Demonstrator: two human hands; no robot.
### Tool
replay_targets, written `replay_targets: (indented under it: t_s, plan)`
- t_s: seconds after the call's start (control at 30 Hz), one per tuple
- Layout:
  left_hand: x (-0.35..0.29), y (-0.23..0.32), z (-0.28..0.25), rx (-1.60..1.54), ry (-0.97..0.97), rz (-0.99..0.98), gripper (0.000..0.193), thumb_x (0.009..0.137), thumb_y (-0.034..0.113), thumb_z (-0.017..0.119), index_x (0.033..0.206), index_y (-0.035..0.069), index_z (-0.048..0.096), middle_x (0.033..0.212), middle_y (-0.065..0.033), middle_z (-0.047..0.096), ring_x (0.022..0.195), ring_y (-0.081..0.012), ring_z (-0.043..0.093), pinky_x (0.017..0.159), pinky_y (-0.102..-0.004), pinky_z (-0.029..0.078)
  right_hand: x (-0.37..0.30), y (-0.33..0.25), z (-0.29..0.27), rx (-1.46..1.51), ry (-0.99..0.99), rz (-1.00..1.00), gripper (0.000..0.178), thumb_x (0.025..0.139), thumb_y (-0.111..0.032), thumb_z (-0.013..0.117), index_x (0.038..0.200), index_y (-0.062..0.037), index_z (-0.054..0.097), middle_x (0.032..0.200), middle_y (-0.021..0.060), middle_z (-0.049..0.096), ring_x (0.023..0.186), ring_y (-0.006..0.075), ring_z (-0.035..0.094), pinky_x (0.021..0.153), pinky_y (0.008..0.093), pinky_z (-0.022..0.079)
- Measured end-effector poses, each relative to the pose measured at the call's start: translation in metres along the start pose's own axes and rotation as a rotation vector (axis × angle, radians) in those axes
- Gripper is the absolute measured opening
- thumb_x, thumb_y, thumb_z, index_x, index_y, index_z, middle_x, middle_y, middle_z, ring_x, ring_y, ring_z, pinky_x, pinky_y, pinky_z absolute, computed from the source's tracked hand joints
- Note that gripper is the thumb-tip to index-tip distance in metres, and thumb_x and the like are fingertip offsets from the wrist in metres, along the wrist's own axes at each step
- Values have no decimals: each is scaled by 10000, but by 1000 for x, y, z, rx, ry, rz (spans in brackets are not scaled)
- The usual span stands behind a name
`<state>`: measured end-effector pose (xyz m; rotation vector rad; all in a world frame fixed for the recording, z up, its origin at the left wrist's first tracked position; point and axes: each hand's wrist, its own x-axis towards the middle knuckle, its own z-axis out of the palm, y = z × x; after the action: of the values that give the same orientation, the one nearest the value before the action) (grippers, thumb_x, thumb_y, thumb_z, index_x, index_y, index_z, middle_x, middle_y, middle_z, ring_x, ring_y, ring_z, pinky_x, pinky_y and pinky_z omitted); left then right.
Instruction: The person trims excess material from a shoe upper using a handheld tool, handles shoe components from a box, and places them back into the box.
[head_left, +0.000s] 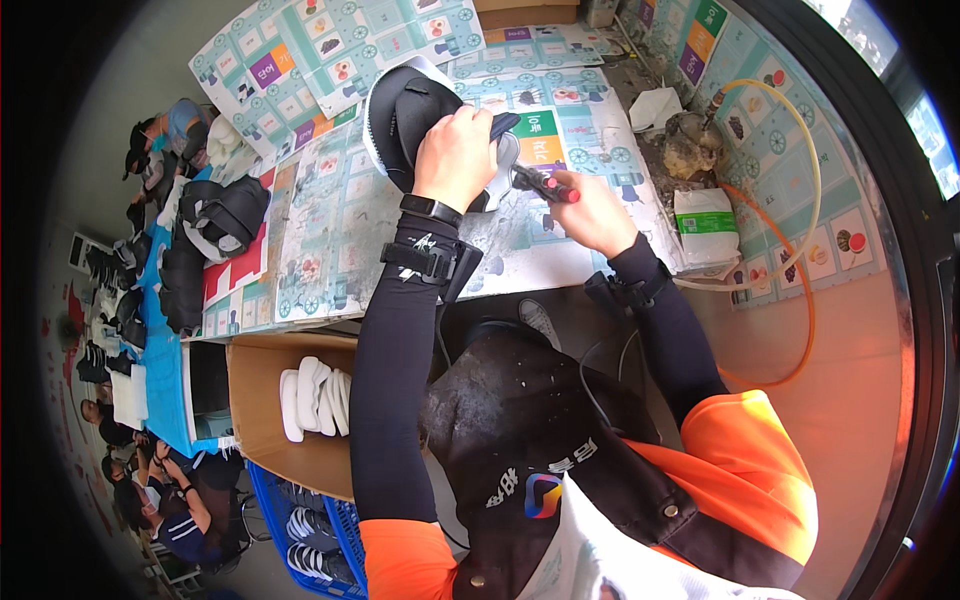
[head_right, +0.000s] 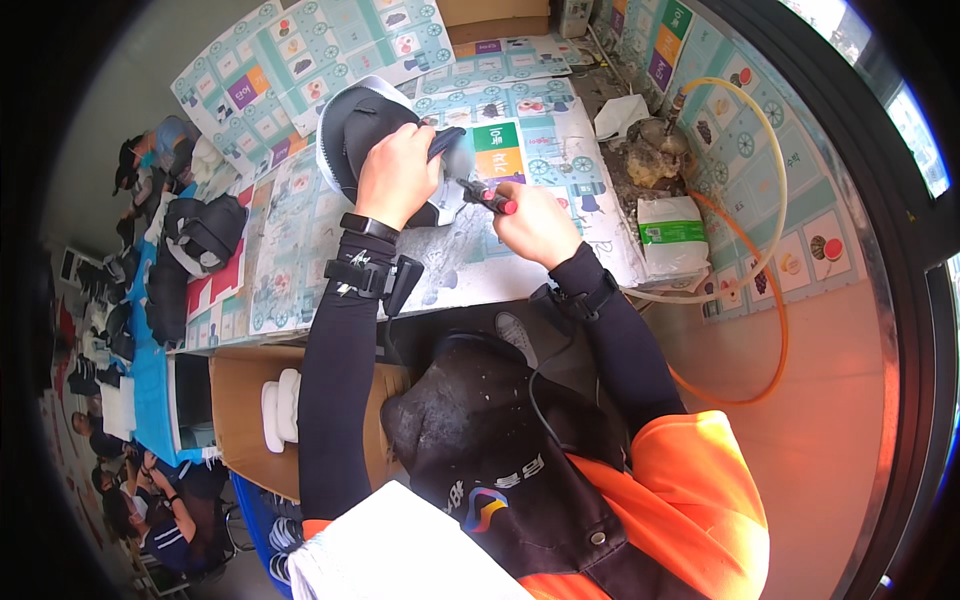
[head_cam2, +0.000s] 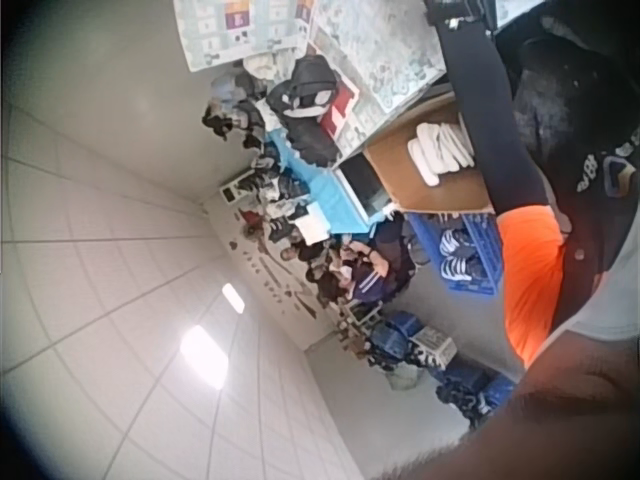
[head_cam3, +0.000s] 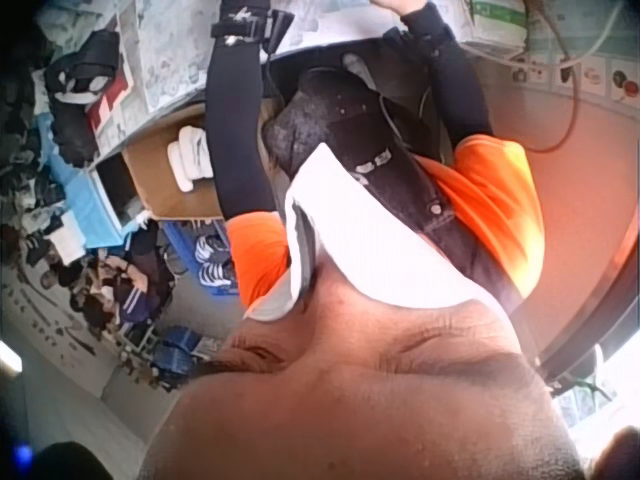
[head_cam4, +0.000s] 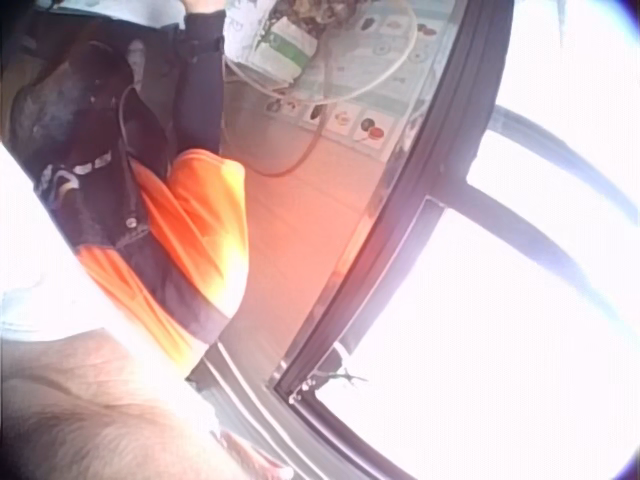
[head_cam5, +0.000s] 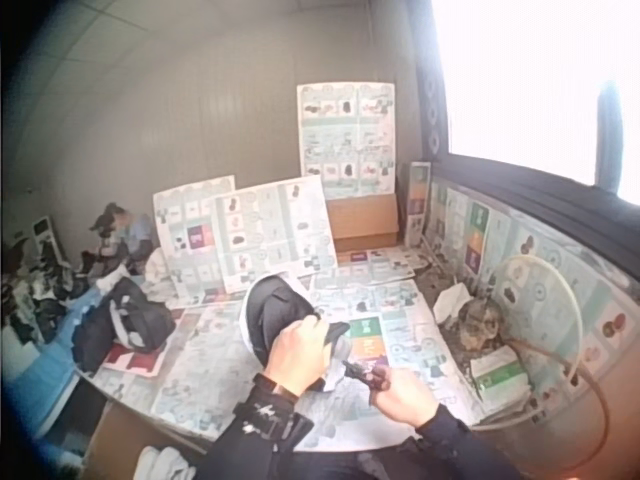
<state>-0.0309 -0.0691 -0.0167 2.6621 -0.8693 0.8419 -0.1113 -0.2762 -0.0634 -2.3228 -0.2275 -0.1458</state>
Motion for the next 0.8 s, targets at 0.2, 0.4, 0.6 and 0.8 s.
replay_targets:
  t_s: [0.2,0.4,0.6,0.8]
  plan:
    - [-6,-4,-10,-47,8,-64,170,888,153,702,1030,62,728,917,-153,675,863,-378,699,763,-477,570,-3,-16,3,31,36,-41,196,842,-90,550,935,12,690,852,304,680,879,514,655,798,558,515]
    - [-15,1,-22,-73,-16,-124,190,881,157,700,1053,77,693,932,-146,663,863,-389,690,773,-484,561,-4,-15,-1,37,18,-55,201,833,-87,539,921,14,689,844,304,674,874,514,651,801,564,514]
    - [-33,8,-31,-95,-31,-227,220,852,149,672,1053,69,637,974,-153,653,902,-417,677,787,-517,548,-7,-1,3,28,-13,-14,262,815,-107,518,941,22,708,858,313,682,889,515,661,824,559,523]
    - [-62,18,-48,-108,-64,-271,274,840,121,657,1083,23,578,986,-192,618,885,-443,671,783,-531,556,-8,-6,4,85,-58,-20,273,814,-125,525,933,31,715,866,328,679,888,519,660,825,539,532]
